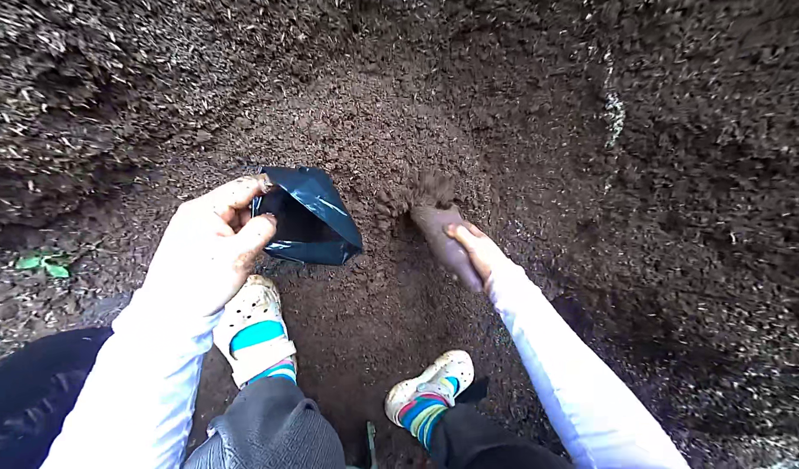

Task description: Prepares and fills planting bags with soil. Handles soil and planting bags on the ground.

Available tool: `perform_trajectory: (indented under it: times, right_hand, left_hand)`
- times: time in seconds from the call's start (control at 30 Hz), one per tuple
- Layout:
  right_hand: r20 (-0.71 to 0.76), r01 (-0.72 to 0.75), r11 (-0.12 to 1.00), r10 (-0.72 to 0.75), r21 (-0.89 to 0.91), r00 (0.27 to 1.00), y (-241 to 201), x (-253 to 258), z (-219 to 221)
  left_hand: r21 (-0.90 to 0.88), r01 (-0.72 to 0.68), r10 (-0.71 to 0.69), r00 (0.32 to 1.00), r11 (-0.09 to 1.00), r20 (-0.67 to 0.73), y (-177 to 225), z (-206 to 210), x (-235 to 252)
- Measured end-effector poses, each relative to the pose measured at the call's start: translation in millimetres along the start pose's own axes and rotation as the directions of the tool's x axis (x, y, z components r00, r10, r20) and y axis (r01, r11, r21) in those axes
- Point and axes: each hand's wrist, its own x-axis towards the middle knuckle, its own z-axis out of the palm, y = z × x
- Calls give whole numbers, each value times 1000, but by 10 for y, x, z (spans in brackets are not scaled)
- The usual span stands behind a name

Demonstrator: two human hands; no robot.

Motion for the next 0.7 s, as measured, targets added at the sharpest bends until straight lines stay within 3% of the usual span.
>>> perform_trajectory:
  times: [0.1,0.2,0.3,0.37,0.43,0.5,0.53,0.6,0.67,0.7]
  right_hand:
    - [64,-173,982,178,-78,982,857,-324,-140]
    - [-8,-457,876,462,-156,887,1687,-419,-63]
    - [-34,-448,871,451,-199,892,1407,-163,-85]
    - [-26,-261,960,260,-97,965,938,-158,-177]
    - [-116,-54,998,56,21,992,395,-134,-332]
    - [-164,-11,999,4,-45,987,268,-145,-484]
    - [-111,-36,996,26,-83,994,373,-185,-554]
    - [-14,-170,976,170,-135,985,1001,-278,-656]
    - [-9,-428,883,435,-192,900,1710,-347,-697]
    - [-16,-516,837,522,-182,853,1844,-338,-700]
  left_hand:
    - [46,8,-8,1000,999,-19,26,-33,21]
    - [58,-44,46,998,997,-36,24,-51,-28]
    - [28,-31,32,999,999,-41,31,9,-50]
    - [14,-36,36,999,999,5,64,75,-20]
    - [33,-50,49,998,998,28,97,169,7]
    - [73,-57,53,997,996,56,146,187,-28]
    - [81,-66,62,997,995,51,160,158,-12]
    - [82,-67,64,997,994,37,105,95,-12]
    - [78,-59,58,998,995,10,-14,72,-27]
    - [65,-53,53,999,996,0,-68,84,-21]
